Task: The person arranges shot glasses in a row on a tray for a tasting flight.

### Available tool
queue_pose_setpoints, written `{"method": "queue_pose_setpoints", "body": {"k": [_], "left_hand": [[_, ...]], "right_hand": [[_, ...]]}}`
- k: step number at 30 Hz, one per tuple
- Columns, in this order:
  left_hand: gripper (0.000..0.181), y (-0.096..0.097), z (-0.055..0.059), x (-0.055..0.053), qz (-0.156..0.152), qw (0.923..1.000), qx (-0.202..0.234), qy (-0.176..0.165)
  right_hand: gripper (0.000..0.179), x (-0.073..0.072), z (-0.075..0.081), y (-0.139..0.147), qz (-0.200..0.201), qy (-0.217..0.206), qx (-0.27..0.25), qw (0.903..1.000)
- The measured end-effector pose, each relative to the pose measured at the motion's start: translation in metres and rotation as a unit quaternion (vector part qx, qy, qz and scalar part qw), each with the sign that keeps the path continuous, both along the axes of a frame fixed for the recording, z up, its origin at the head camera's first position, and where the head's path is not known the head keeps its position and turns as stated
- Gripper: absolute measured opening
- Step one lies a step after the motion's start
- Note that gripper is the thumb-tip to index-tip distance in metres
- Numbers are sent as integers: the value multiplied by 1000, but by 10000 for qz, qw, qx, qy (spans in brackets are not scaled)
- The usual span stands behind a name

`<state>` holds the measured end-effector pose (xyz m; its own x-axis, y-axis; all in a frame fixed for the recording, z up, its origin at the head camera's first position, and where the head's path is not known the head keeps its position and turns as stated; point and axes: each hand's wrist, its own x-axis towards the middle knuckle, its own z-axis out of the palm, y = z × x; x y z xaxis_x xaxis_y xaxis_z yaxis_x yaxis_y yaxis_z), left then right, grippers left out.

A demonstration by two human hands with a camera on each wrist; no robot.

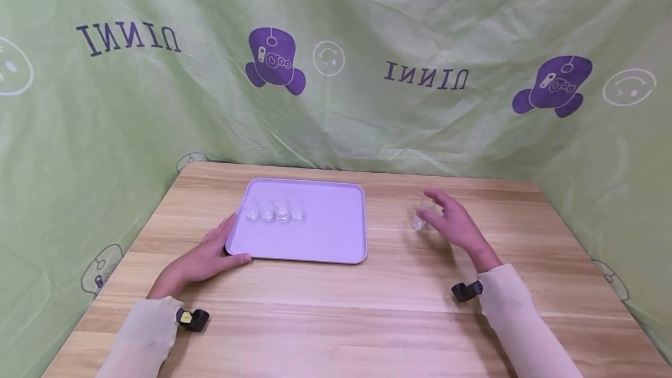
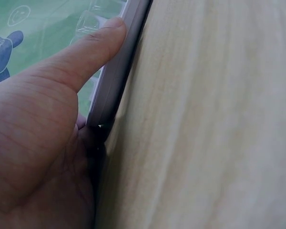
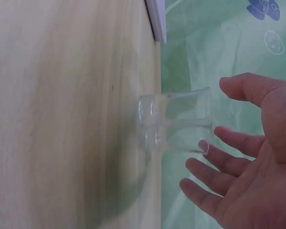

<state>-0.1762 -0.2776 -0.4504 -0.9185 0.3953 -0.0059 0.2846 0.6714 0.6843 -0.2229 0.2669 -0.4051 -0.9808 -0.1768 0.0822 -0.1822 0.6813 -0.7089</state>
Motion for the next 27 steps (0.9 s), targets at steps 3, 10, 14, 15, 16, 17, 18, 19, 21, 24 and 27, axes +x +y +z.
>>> {"method": "queue_pose_setpoints", "body": {"k": [3,10,14,15,16,17,18,19,21,24,27], "left_hand": [[107,0,0,0,-3,10000,-18,12],[107,0,-1,0,10,10000,-17,21],[107,1,-1,0,13,10000,-22,33],[107,1,-1,0,14,10000,-27,36],[107,1,-1,0,8,10000,-27,36],[107,1,-1,0,11,10000,-35,33],[107,1,-1,0,13,10000,-36,30],[107,1,-1,0,21,10000,-39,27],[107,1,0,1,32,10000,-32,22],[107,2,1,1,43,10000,-20,11],[107,1,1,2,59,10000,-32,6]], "right_hand": [[66,0,-3,5,-43,-147,14,9999],[64,-1,-6,10,-26,-183,-6,9998],[67,-1,-9,10,-19,-242,-97,9997],[68,-1,-9,11,-23,-263,-115,9996],[68,-1,-10,11,-35,-290,-140,9995],[67,0,-10,12,-48,-320,-172,9993],[67,0,-10,13,-77,-351,-216,9991],[66,0,-10,13,-92,-363,-241,9990],[63,0,-10,14,-128,-383,-260,9988],[61,1,-10,15,-181,-401,-277,9986],[59,1,-10,16,-221,-429,-294,9984]]}}
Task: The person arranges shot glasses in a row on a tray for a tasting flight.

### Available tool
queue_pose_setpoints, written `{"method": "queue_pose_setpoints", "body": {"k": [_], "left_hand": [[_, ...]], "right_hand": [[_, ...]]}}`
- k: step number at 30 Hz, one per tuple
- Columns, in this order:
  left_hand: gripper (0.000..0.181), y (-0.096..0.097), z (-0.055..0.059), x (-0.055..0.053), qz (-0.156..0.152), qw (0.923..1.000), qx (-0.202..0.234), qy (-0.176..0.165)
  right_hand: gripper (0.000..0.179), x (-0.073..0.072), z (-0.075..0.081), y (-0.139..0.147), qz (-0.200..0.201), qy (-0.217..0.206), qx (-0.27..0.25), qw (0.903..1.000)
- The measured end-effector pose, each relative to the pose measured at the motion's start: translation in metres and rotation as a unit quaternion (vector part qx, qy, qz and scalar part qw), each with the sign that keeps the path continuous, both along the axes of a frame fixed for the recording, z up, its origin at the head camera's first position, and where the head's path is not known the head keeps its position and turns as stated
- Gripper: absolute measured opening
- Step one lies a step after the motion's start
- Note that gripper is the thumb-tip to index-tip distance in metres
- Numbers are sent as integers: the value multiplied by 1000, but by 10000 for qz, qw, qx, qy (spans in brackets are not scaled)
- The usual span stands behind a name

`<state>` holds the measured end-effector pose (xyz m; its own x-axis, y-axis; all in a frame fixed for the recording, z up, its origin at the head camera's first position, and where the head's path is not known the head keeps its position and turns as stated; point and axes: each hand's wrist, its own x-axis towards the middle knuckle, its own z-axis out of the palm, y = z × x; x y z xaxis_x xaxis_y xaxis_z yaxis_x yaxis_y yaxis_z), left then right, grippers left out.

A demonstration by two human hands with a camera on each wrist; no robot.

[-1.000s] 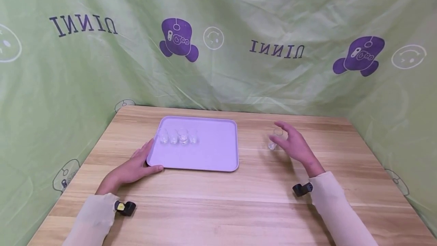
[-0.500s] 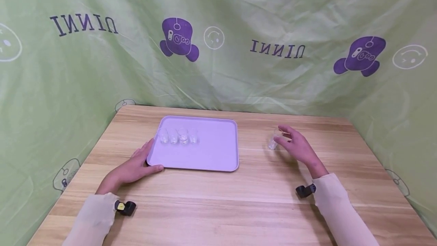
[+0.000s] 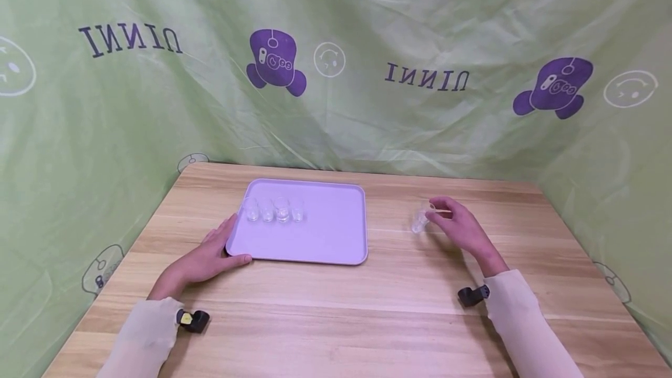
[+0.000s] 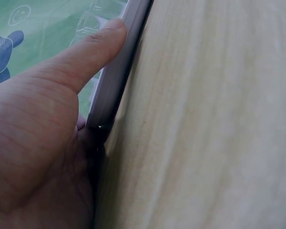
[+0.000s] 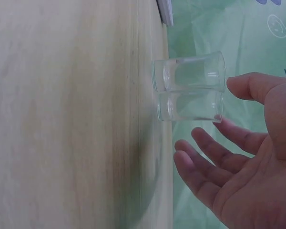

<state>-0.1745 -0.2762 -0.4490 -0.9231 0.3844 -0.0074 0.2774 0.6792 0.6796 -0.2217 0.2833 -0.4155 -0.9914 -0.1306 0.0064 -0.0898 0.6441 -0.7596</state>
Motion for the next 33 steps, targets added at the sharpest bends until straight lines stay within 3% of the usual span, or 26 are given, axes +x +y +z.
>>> {"method": "queue_pose_setpoints", "body": {"k": [14,22,33], "left_hand": [[106,-1,-1,0,-36,9999,-23,97],[106,-1,-4,1,-39,9999,-10,97],[107,-1,-1,0,10,10000,-52,15]], "right_hand": [[48,7,-3,5,6,-4,-177,9998],[54,3,-9,6,511,126,-419,9977],[46,-6,-14,4,462,177,-426,9979]]}}
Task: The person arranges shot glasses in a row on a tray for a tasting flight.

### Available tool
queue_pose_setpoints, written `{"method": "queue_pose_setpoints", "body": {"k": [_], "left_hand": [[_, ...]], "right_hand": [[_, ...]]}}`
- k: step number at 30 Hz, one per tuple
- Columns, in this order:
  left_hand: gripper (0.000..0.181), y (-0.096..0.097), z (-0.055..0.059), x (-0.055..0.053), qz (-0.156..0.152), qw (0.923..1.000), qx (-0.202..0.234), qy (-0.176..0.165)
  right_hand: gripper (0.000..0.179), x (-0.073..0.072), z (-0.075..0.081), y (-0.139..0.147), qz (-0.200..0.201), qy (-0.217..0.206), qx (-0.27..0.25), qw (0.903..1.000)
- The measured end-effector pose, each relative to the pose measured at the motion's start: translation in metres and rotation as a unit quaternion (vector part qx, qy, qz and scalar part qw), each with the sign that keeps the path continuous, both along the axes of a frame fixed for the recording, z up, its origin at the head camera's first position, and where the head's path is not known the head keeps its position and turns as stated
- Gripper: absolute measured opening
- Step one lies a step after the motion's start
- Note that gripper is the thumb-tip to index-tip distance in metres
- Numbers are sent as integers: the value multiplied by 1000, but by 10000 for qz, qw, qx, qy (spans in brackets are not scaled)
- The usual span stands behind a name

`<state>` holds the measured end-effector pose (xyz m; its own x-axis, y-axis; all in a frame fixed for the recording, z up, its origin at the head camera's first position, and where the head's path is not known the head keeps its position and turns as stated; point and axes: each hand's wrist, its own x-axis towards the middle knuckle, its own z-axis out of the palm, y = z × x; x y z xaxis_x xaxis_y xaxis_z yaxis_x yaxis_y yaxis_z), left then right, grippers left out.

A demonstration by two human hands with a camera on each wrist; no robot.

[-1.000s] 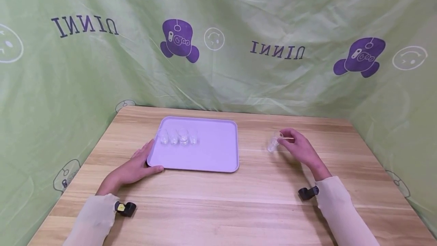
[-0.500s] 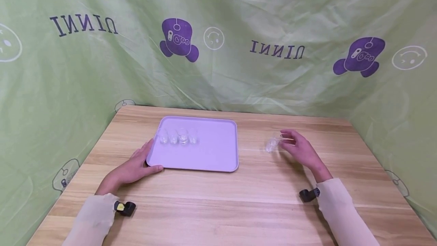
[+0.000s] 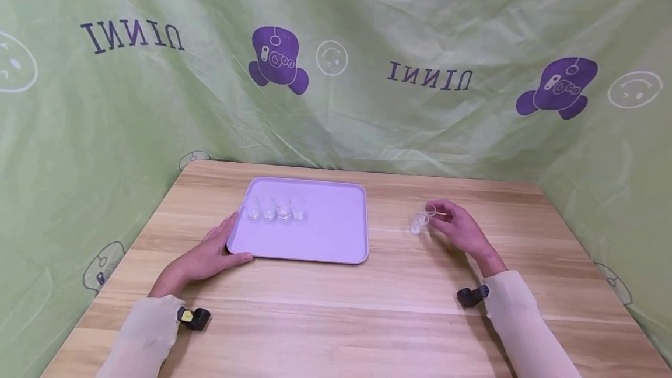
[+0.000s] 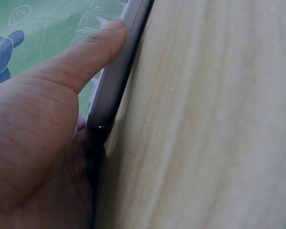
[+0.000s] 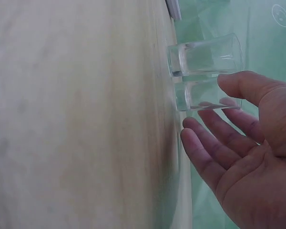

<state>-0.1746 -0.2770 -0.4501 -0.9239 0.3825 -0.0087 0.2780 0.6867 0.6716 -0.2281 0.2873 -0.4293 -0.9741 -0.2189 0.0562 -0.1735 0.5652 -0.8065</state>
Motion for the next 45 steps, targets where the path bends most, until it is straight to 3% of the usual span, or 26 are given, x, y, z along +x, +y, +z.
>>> {"method": "queue_pose_setpoints", "body": {"k": [17,35,45], "left_hand": [[108,0,1,-2,-34,10000,34,-40],[108,-1,1,-2,-31,10000,-29,-63],[108,-1,0,-1,18,9999,-63,-97]], "right_hand": [[49,1,5,9,-378,-106,73,9992],[46,4,27,1,-555,550,-303,9965],[42,1,36,-18,-350,710,-506,9956]]}}
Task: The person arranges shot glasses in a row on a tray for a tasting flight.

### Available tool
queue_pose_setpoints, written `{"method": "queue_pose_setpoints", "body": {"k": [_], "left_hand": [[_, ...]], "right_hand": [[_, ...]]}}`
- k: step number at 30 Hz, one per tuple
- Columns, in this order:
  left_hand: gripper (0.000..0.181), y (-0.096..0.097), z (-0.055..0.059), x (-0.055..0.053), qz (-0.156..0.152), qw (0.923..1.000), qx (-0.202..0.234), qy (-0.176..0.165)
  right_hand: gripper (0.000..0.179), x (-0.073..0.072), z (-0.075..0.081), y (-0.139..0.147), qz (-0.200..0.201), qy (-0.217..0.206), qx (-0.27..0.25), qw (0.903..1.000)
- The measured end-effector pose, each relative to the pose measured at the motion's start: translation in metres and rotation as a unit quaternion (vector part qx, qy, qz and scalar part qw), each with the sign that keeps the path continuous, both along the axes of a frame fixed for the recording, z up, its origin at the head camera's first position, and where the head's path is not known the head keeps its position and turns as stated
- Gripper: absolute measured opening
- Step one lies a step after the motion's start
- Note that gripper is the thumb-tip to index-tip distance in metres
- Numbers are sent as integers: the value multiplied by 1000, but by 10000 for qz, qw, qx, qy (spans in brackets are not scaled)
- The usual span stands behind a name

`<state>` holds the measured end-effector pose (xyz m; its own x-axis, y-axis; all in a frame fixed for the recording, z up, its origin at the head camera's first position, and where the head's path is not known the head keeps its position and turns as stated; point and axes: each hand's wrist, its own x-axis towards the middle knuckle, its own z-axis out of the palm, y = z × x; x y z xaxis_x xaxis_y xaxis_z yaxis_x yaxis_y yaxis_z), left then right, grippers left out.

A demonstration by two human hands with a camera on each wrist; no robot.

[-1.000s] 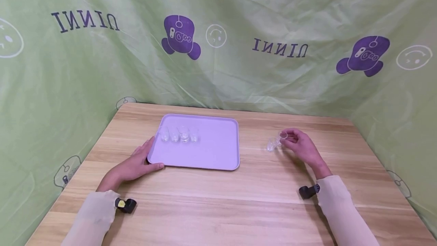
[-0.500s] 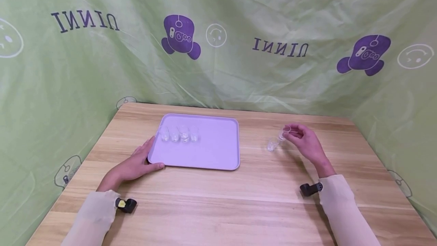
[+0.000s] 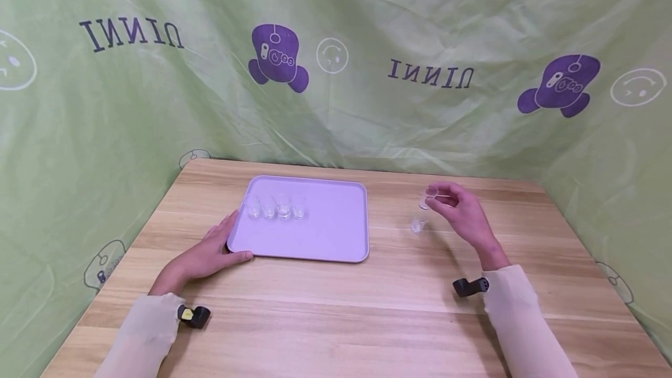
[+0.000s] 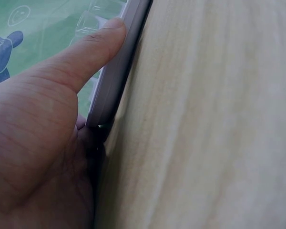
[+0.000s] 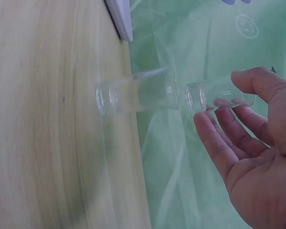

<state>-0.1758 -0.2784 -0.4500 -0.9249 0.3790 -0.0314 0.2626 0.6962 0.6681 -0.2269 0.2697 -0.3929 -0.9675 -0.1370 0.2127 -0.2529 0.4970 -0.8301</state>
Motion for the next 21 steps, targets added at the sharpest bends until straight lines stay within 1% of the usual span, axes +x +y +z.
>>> {"method": "queue_pose_setpoints", "body": {"k": [6,11,13,17,18,19,21], "left_hand": [[108,0,-3,0,-30,9999,129,101],[107,0,-8,1,-53,9992,265,282],[107,0,-7,1,-46,9992,274,271],[108,1,-1,1,-15,9998,151,104],[108,1,0,1,-14,9999,123,56],[108,1,1,1,-14,10000,92,26],[109,-1,-3,-1,-17,10000,79,30]], "right_hand": [[40,-6,0,-20,252,60,-123,9996],[40,-11,2,-42,501,-86,-244,9984],[40,-14,1,-51,580,-143,-296,9978],[40,-17,-3,-69,751,-196,-459,9959],[39,-16,0,-76,791,-222,-478,9955],[39,-16,-2,-81,825,-242,-507,9950],[38,-18,-5,-92,902,-240,-541,9942]]}}
